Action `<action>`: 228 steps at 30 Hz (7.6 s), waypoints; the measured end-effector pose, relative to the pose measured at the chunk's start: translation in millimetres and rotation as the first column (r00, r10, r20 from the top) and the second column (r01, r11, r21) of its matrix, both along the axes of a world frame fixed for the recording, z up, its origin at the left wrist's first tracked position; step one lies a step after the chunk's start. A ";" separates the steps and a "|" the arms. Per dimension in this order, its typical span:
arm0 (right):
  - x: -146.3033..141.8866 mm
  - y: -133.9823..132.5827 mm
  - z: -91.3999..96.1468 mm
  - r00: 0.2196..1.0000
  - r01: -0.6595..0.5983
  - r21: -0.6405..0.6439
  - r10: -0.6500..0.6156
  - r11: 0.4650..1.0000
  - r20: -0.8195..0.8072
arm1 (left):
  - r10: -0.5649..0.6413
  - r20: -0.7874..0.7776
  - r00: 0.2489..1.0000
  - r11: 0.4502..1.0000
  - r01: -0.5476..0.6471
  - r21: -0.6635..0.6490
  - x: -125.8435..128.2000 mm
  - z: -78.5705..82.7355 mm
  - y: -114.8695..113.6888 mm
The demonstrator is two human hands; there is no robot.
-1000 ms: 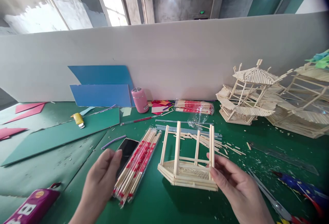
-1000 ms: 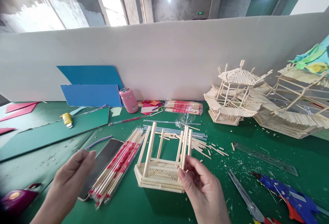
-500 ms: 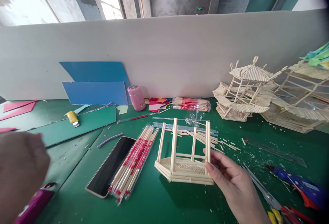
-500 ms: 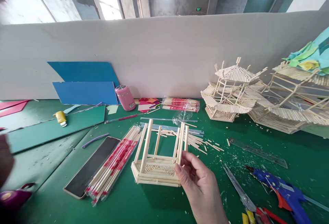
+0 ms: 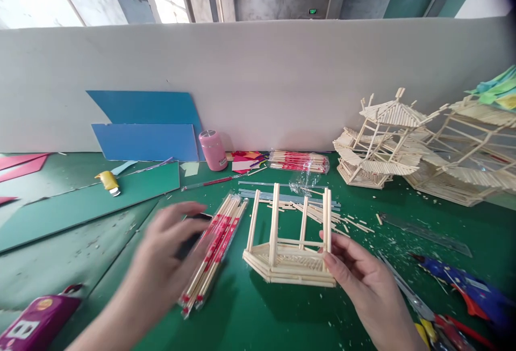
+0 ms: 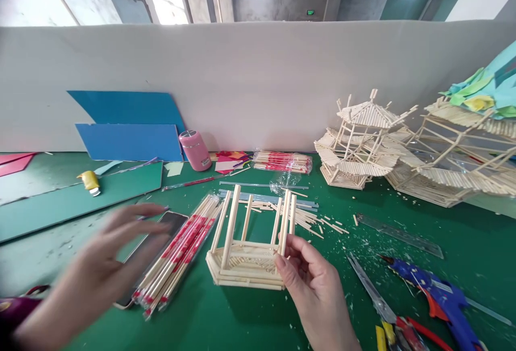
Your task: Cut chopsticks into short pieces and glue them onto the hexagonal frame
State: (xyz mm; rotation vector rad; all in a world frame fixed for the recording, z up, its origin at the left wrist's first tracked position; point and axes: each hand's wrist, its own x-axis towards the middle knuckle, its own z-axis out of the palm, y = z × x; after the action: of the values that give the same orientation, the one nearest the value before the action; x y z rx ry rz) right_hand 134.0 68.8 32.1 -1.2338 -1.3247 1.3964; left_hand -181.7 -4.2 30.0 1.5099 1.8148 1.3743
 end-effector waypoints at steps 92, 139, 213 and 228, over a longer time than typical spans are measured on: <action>2.3 -2.2 14.4 0.991 -0.091 0.086 0.082 0.992 0.109 | -0.220 0.270 0.937 0.946 0.273 -0.175 135.5 19.7 52.5; -4.4 -4.2 -4.1 0.996 0.005 -0.050 -0.009 0.999 -0.088 | -0.148 0.350 0.925 0.960 0.219 -0.174 137.1 26.3 58.7; -11.5 -23.0 -2.6 0.966 -0.053 0.004 0.052 0.999 -0.253 | -0.157 0.226 0.961 0.983 0.175 -0.061 135.4 14.5 47.8; -15.8 -35.6 -10.3 1.000 0.007 0.188 -0.006 0.982 -0.003 | -0.050 0.198 0.979 0.995 0.067 -0.079 137.8 15.2 42.7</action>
State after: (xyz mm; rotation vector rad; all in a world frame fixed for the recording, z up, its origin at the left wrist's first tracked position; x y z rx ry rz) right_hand 118.2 33.2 21.8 -1.1085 -1.4154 1.2362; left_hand -43.8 38.5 45.2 1.3241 1.6733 1.3485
